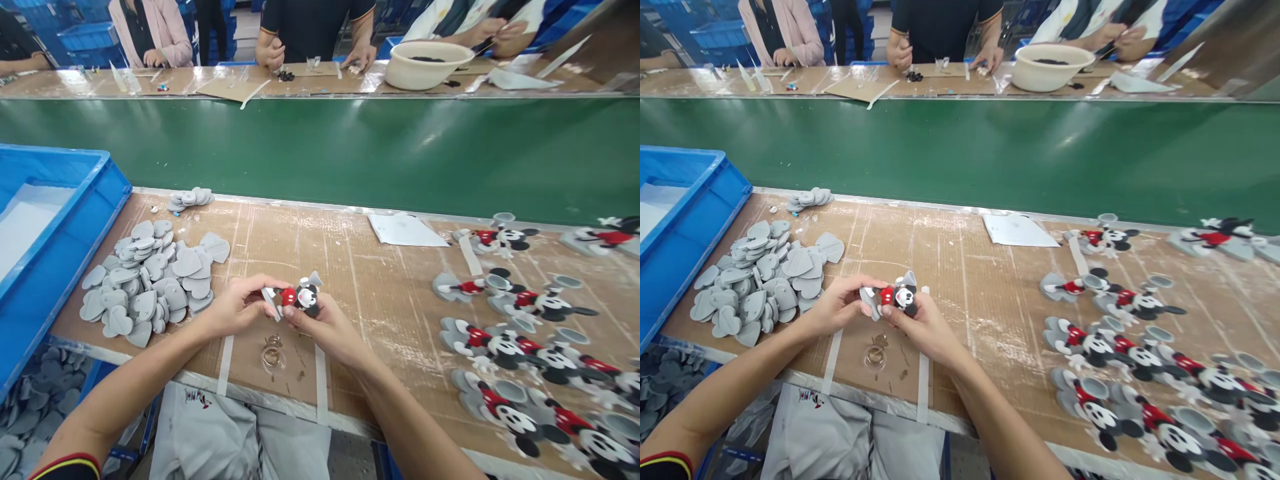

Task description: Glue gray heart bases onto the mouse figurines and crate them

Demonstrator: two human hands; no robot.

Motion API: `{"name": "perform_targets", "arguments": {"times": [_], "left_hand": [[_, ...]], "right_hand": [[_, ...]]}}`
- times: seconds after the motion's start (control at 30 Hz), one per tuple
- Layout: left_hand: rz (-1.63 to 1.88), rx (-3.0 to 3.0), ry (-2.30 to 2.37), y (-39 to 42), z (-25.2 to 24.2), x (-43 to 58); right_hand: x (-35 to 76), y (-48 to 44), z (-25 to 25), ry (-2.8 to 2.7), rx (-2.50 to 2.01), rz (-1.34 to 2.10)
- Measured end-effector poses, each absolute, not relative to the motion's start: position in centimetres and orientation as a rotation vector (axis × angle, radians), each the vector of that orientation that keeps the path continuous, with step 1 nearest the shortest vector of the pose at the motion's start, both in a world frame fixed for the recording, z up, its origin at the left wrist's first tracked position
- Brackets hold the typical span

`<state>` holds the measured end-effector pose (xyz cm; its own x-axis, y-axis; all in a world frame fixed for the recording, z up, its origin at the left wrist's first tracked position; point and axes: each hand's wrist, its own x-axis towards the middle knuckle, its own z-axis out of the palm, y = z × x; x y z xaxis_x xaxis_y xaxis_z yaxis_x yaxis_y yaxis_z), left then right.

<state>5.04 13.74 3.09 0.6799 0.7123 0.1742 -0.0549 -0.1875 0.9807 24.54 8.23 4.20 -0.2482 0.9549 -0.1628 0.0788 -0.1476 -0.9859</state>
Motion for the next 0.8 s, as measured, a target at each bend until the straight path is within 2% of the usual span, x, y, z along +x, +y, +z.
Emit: {"name": "perform_targets", "arguments": {"times": [0.37, 0.8], "left_hand": [[0.746, 1.822, 0.586, 14.2, 3.3, 5.1], [0.387, 2.391, 0.638, 15.2, 2.5, 4.3]], "right_hand": [[24.6, 8.3, 4.2, -1.364, -1.288, 1.448], [24.9, 8.3, 4.2, -1.433, -1.381, 1.444]]}}
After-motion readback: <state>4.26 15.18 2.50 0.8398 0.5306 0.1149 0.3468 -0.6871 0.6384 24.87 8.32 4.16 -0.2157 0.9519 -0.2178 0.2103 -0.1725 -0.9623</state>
